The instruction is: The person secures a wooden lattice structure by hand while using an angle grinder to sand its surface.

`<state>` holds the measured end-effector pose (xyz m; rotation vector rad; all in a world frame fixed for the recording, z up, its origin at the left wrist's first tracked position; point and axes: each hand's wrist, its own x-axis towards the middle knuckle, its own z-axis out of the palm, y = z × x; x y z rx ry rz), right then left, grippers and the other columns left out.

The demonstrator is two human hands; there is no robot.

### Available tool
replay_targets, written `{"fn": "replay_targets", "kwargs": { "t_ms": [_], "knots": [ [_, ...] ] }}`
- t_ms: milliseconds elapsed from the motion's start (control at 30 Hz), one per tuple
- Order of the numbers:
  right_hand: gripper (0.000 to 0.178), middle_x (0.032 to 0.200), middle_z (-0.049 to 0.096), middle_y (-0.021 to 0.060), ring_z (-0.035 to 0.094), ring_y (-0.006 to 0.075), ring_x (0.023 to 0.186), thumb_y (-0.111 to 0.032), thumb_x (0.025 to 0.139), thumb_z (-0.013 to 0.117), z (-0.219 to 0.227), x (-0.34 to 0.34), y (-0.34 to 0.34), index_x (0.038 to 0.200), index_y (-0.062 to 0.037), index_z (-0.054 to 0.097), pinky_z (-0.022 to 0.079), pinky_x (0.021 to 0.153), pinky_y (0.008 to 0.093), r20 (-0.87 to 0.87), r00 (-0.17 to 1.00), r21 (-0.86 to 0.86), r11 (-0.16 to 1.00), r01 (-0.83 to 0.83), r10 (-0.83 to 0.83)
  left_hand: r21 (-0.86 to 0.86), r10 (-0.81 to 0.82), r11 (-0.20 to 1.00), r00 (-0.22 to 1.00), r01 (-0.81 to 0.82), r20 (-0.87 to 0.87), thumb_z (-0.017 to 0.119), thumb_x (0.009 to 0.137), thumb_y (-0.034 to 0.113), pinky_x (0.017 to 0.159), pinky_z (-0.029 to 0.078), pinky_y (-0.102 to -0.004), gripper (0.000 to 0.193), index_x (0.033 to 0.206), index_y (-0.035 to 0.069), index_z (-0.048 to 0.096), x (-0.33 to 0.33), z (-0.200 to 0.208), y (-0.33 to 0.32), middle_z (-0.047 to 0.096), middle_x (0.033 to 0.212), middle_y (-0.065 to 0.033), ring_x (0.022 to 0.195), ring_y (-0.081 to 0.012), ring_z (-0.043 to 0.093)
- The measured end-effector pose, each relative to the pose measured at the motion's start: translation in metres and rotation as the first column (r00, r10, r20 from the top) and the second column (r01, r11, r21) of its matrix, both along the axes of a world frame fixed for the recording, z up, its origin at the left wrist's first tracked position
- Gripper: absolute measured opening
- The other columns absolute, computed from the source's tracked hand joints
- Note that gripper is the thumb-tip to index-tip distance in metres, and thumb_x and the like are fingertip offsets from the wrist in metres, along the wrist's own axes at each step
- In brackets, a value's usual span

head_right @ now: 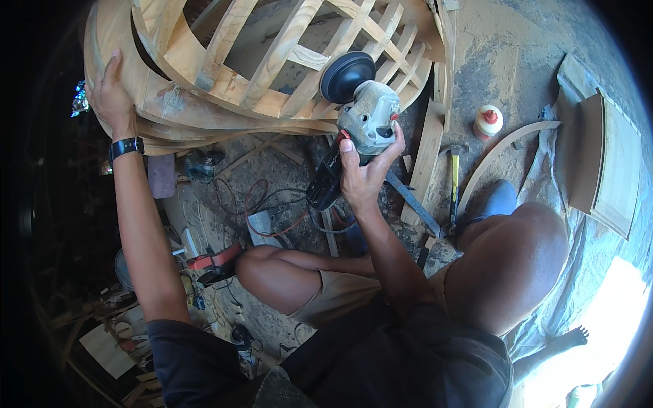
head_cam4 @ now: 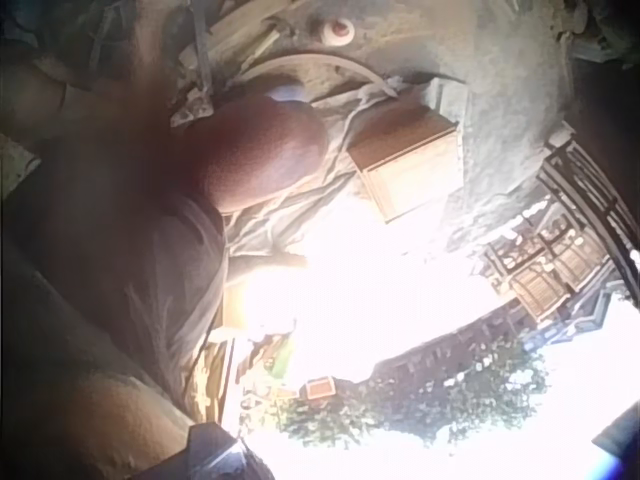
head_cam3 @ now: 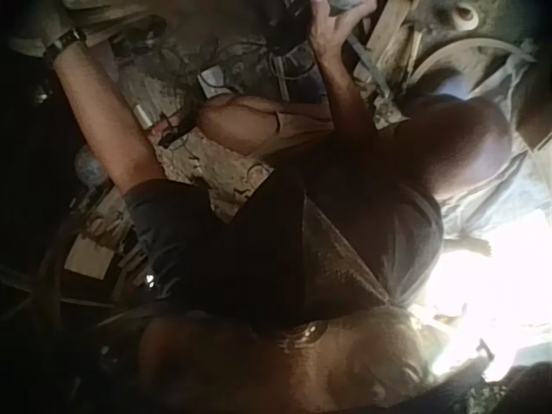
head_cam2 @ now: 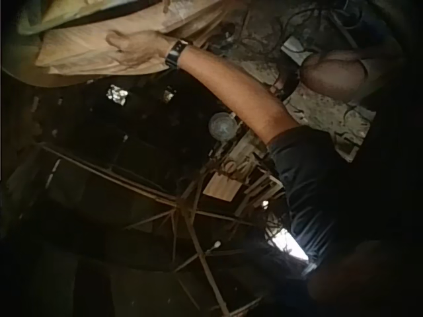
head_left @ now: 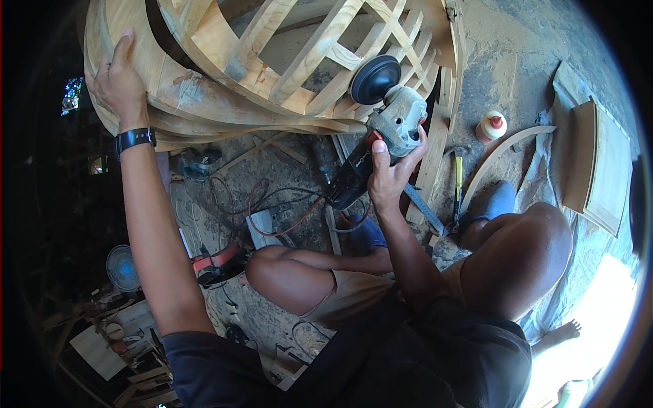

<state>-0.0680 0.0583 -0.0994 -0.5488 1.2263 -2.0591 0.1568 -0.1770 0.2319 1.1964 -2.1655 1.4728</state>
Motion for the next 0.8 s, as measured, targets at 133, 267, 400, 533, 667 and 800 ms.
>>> {"fn": "replay_targets", "kwargs": {
  "t_ms": [133,267,400,533,667,800],
  "knots": [
    [0.082,0.136,0.041,0.0194,0.046,0.0249,0.124,-0.026,0.093,0.071,0.009,0.004,0.003,0.149,0.0046,0.019,0.035,0.109,0.0402,-0.005,0.999,0.005,0.999,-0.039,0.039,0.015,-0.011,1.0,1.0,0.011,-0.006,0.043,0.099,0.01,0.119,0.029,-0.0467,0.041,0.127,0.021,0.071,0.004,0.002,0.001,0.072,0.115,-0.014,0.112,-0.0311,0.064],
    [0.084,0.138,0.036,0.0205,0.042,0.0272,0.127,-0.026,0.091,0.072,0.0,0.007,0.006,0.149,0.006,0.02,0.032,0.111,0.0419,0.054,0.998,0.019,0.999,-0.039,0.038,-0.007,-0.045,0.999,0.999,0.045,-0.011,0.043,0.099,0.01,0.119,0.029,-0.0475,0.041,0.126,0.022,0.071,0.001,-0.003,0.0,0.073,0.114,-0.0134,0.112,-0.0313,0.064],
    [0.077,0.131,0.046,0.0175,0.051,0.0227,0.117,-0.03,0.094,0.069,-0.002,-0.002,0.005,0.148,0.0033,0.024,0.04,0.105,0.038,0.132,0.989,0.022,0.998,0.059,-0.062,-0.004,-0.027,1.0,1.0,0.027,-0.005,0.043,0.099,0.01,0.119,0.028,-0.0502,0.042,0.127,0.023,0.071,0.003,-0.001,-0.001,0.073,0.115,-0.0125,0.111,-0.0313,0.064],
    [0.076,0.131,0.047,0.0181,0.053,0.0225,0.117,-0.026,0.094,0.069,-0.011,-0.015,0.006,0.147,0.0039,0.024,0.039,0.106,0.0376,0.208,0.978,0.017,0.999,0.032,-0.034,0.012,0.028,1.0,0.999,-0.028,0.017,0.043,0.099,0.011,0.119,0.027,-0.0508,0.042,0.128,0.024,0.07,0.006,0.0,-0.003,0.072,0.116,-0.0121,0.113,-0.0307,0.064],
    [0.079,0.136,0.041,0.0199,0.047,0.025,0.123,-0.023,0.092,0.069,-0.009,-0.007,0.007,0.148,0.0041,0.021,0.035,0.109,0.0401,0.094,0.995,0.038,0.999,-0.031,0.027,-0.007,-0.066,0.998,0.998,0.066,0.0,0.043,0.099,0.01,0.119,0.028,-0.0496,0.042,0.129,0.024,0.07,0.008,0.0,-0.004,0.072,0.118,-0.0125,0.114,-0.0303,0.064],
    [0.079,0.136,0.041,0.019,0.045,0.0246,0.125,-0.026,0.093,0.069,-0.005,0.001,0.008,0.149,0.0035,0.022,0.034,0.11,0.04,0.027,0.999,0.044,0.998,-0.041,0.04,0.016,-0.032,0.999,0.999,0.032,-0.016,0.043,0.098,0.009,0.119,0.028,-0.0492,0.044,0.129,0.025,0.07,0.007,-0.002,-0.003,0.072,0.118,-0.0114,0.115,-0.0297,0.064]
  ]
}}
